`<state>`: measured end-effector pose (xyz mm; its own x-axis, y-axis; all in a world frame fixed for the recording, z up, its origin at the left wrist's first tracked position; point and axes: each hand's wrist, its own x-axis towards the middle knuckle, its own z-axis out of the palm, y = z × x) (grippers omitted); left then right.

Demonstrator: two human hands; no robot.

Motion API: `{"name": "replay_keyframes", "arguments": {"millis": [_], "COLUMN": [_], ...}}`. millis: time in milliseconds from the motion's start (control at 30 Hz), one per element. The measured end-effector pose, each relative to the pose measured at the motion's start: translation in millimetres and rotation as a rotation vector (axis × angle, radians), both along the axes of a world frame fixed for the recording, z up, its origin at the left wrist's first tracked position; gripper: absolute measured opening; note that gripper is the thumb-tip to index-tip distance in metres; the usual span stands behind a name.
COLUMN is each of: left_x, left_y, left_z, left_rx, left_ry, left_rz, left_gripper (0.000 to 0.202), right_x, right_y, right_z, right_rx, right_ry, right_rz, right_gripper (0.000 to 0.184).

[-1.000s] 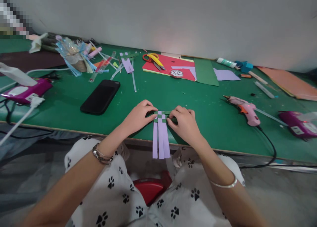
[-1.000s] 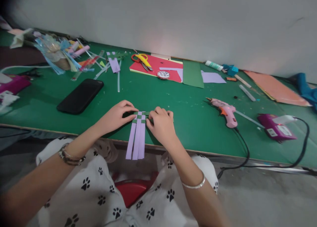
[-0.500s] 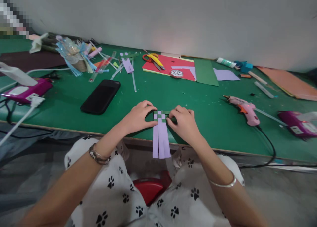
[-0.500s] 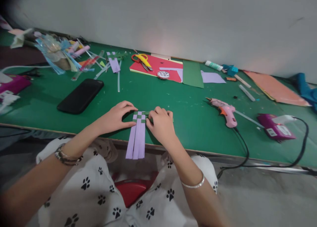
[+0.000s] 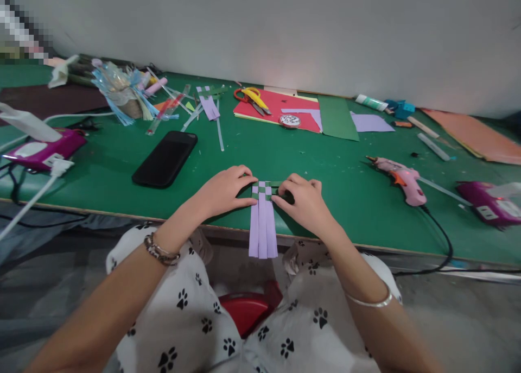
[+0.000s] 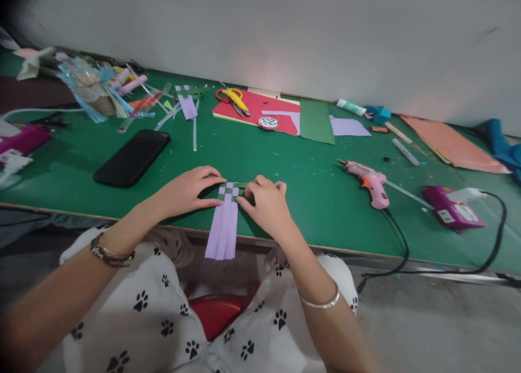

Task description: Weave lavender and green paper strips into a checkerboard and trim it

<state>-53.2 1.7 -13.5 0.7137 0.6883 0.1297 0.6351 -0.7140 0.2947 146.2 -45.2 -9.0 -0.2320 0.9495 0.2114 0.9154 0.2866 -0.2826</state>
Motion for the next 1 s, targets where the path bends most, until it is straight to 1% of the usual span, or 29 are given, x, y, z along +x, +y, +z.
{"name": "replay_keyframes", "arguments": {"millis": [167, 300, 500, 633, 700, 800, 900, 1000], "left_x": [0, 3, 8, 13, 15, 20, 25, 30], "left_y": [0, -2, -4, -3, -2, -2, -2, -2], "left_z": [-1.3, 0.3, 11.1, 15.0, 15.6, 16.2, 15.7, 14.4], "left_rx": [-0.013, -0.045, -0.102, -0.151, -0.193, -0.296, -0.376, -0.405], "left_ry": [-0.035, -0.049, -0.006, -0.021, -0.06, -0.149, -0.244, -0.314], "left_rz": [0.017, 0.046, 0.066, 0.07, 0.078, 0.105, 0.18, 0.248], "left_gripper": [0.034, 0.034, 0.028, 0.023, 0.023, 0.029, 0.032, 0.035], "right_x": [-1, -2, -2, -2, -2, -1, -1, -1], "right_y": [1, 3, 4, 3, 3, 3, 3, 3], "right_z": [1.4, 2.8, 1.6, -0.8, -1.4, -1.7, -2.5, -4.3], "right_rx": [-0.066, -0.104, -0.077, -0.001, 0.022, 0.023, 0.038, 0.046], "right_ry": [0.037, 0.049, 0.008, -0.013, -0.018, -0.027, -0.031, -0.025], "right_rz": [-0.032, -0.054, -0.055, -0.045, -0.039, -0.042, -0.041, -0.046], "right_gripper": [0.015, 0.015, 0.015, 0.014, 0.013, 0.012, 0.013, 0.014]}}
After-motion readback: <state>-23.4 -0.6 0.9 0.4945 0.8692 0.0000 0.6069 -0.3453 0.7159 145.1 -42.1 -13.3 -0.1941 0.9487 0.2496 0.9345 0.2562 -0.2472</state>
